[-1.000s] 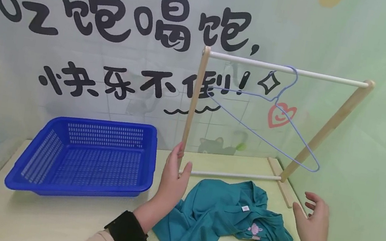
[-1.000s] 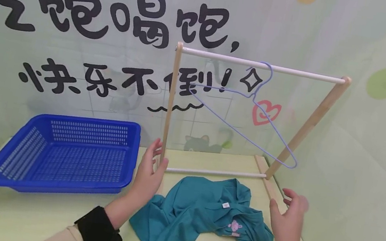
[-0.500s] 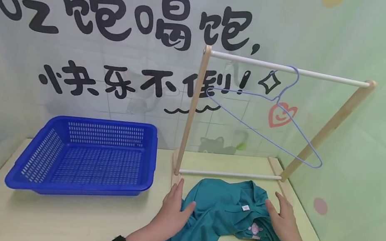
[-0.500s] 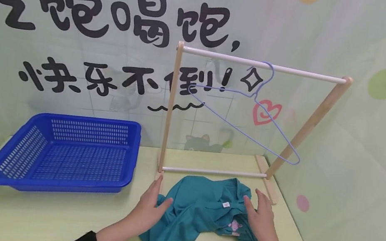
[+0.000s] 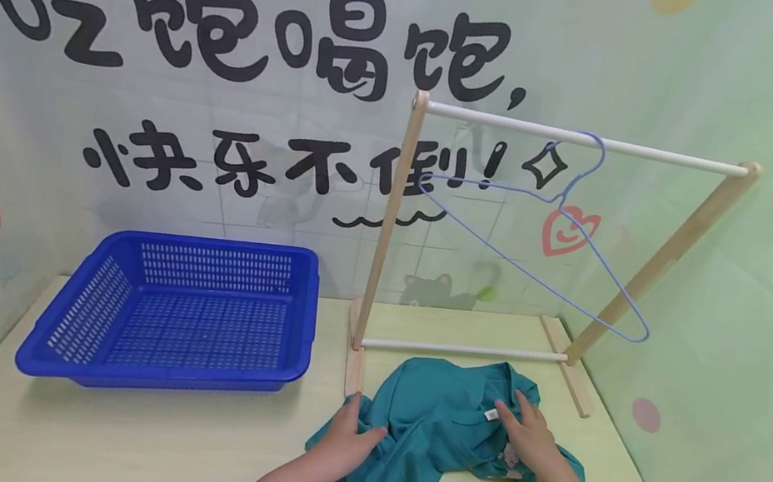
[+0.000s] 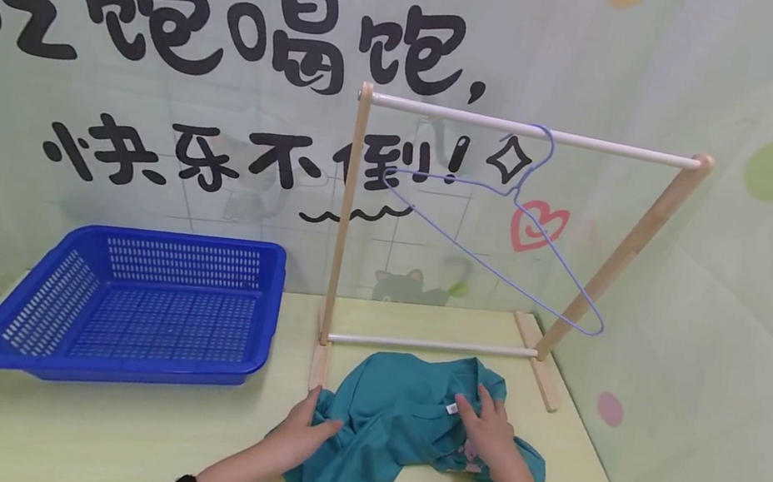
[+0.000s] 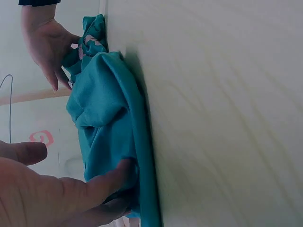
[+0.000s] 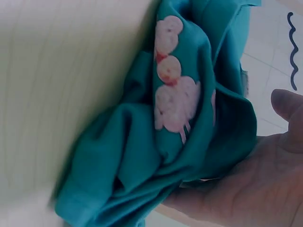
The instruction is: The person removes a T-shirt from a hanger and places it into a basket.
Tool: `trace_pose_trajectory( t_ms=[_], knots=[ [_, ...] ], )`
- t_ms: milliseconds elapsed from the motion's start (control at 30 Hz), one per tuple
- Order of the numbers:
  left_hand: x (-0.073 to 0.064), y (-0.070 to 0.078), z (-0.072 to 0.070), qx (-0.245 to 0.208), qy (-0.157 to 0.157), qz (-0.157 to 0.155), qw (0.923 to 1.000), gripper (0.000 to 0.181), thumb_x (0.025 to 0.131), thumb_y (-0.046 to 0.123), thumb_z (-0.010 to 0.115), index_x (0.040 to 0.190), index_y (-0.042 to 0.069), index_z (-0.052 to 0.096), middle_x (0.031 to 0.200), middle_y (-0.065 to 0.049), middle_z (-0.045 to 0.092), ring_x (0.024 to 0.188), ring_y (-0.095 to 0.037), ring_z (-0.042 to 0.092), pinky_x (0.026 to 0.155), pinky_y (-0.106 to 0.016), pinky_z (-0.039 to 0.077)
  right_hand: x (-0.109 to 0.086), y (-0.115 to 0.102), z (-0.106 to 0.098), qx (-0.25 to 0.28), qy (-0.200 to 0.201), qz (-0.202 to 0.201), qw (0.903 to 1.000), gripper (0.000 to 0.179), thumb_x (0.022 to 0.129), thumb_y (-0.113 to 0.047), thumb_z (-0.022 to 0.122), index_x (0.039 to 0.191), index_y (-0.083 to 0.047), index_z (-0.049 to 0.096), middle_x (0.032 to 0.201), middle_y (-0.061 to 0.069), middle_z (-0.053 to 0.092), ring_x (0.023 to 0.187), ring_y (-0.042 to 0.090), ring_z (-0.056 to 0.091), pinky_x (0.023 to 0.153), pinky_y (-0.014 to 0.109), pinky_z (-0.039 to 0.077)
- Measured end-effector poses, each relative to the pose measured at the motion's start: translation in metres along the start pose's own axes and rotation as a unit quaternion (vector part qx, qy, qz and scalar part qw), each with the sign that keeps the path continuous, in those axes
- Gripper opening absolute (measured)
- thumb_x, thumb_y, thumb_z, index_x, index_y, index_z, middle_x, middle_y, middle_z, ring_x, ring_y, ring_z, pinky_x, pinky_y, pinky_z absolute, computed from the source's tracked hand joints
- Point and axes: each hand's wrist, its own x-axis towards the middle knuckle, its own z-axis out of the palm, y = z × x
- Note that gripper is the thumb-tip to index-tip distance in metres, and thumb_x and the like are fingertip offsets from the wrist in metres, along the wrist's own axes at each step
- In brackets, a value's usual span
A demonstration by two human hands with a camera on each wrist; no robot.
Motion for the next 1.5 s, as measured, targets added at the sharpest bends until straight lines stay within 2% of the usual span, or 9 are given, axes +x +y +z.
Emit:
trace_pose_trajectory(
  t_ms=[133,333,733,867,1000,1100,1200,1333,1500],
  knots=[
    [-0.001,-0.003,0.002,-0.017,0.006,-0.014,0.9997,0.074,0.092,0.024,0.057,0.145,-0.010,0.018,0.146,-0.037,0.022,0.135,-0.052,0.020,0.109,-0.064,0.021,0.007,0.001,0.009,-0.037,-0.003,-0.004,0.9993,0.074,0.100,-0.049,0.033,0.147,0.005,0.017,0.145,0.041,0.014,0.113,0.059,0.039,0.080,0.049,0.048],
    [-0.001,-0.004,0.006,-0.064,-0.003,-0.042,0.9971,0.075,0.092,0.024,0.055,0.148,-0.004,0.016,0.150,-0.033,0.017,0.138,-0.049,0.015,0.110,-0.064,0.014,0.009,-0.006,0.019,-0.063,-0.010,-0.020,0.9978,0.069,0.101,-0.047,0.032,0.145,0.006,0.024,0.144,0.041,0.019,0.130,0.062,0.017,0.103,0.071,0.021],
    [0.002,-0.005,0.007,-0.106,-0.005,-0.045,0.9933,0.080,0.091,0.025,0.056,0.151,0.002,0.008,0.152,-0.030,0.013,0.140,-0.048,0.012,0.111,-0.065,0.011,0.003,-0.034,0.050,-0.017,-0.004,-0.062,0.9979,0.056,0.100,-0.037,0.043,0.138,0.005,0.041,0.136,0.032,0.043,0.119,0.044,0.048,0.103,0.057,0.036],
    [0.002,-0.006,0.007,-0.110,-0.010,-0.051,0.9926,0.081,0.091,0.025,0.056,0.151,0.003,0.007,0.153,-0.030,0.011,0.140,-0.047,0.010,0.111,-0.065,0.010,-0.001,-0.044,0.058,0.031,-0.018,-0.046,0.9983,0.055,0.100,-0.034,0.044,0.140,0.004,0.039,0.088,0.020,0.063,0.079,0.030,0.062,0.092,0.047,0.046],
    [0.004,-0.007,0.007,-0.111,-0.011,-0.050,0.9925,0.080,0.091,0.023,0.055,0.151,0.003,0.006,0.153,-0.031,0.009,0.140,-0.048,0.009,0.111,-0.065,0.009,-0.005,-0.052,0.063,0.073,-0.034,-0.028,0.9964,0.057,0.100,-0.035,0.044,0.142,0.003,0.035,0.056,0.005,0.047,0.054,0.018,0.051,0.076,0.037,0.048],
    [0.004,-0.009,0.008,-0.112,-0.004,-0.055,0.9922,0.082,0.090,0.022,0.056,0.151,0.002,0.005,0.153,-0.031,0.010,0.140,-0.048,0.010,0.111,-0.065,0.010,-0.006,-0.057,0.068,0.083,-0.045,-0.025,0.9952,0.059,0.100,-0.037,0.044,0.142,0.003,0.034,0.060,0.007,0.049,0.058,0.020,0.053,0.078,0.037,0.048],
    [0.004,-0.009,0.009,-0.113,0.006,-0.059,0.9918,0.085,0.089,0.023,0.057,0.151,0.001,0.004,0.152,-0.032,0.010,0.140,-0.047,0.011,0.111,-0.064,0.011,-0.007,-0.061,0.073,0.087,-0.056,-0.021,0.9944,0.061,0.099,-0.041,0.043,0.143,0.001,0.035,0.095,0.020,0.063,0.093,0.036,0.061,0.091,0.048,0.046],
    [0.005,-0.010,0.010,-0.113,0.004,-0.066,0.9914,0.088,0.088,0.026,0.060,0.151,0.001,0.003,0.153,-0.031,0.010,0.140,-0.047,0.011,0.111,-0.064,0.012,-0.010,-0.065,0.080,0.094,-0.067,-0.017,0.9932,0.063,0.099,-0.047,0.041,0.143,-0.003,0.036,0.144,0.026,0.038,0.133,0.047,0.032,0.103,0.061,0.033],
    [0.003,-0.011,0.011,-0.114,-0.011,-0.060,0.9917,0.093,0.087,0.030,0.063,0.151,0.000,0.002,0.153,-0.030,0.010,0.140,-0.047,0.011,0.110,-0.065,0.012,-0.015,-0.071,0.089,0.100,-0.084,-0.036,0.9907,0.065,0.098,-0.051,0.040,0.144,-0.006,0.036,0.145,0.025,0.037,0.135,0.047,0.029,0.105,0.063,0.029]
  ],
)
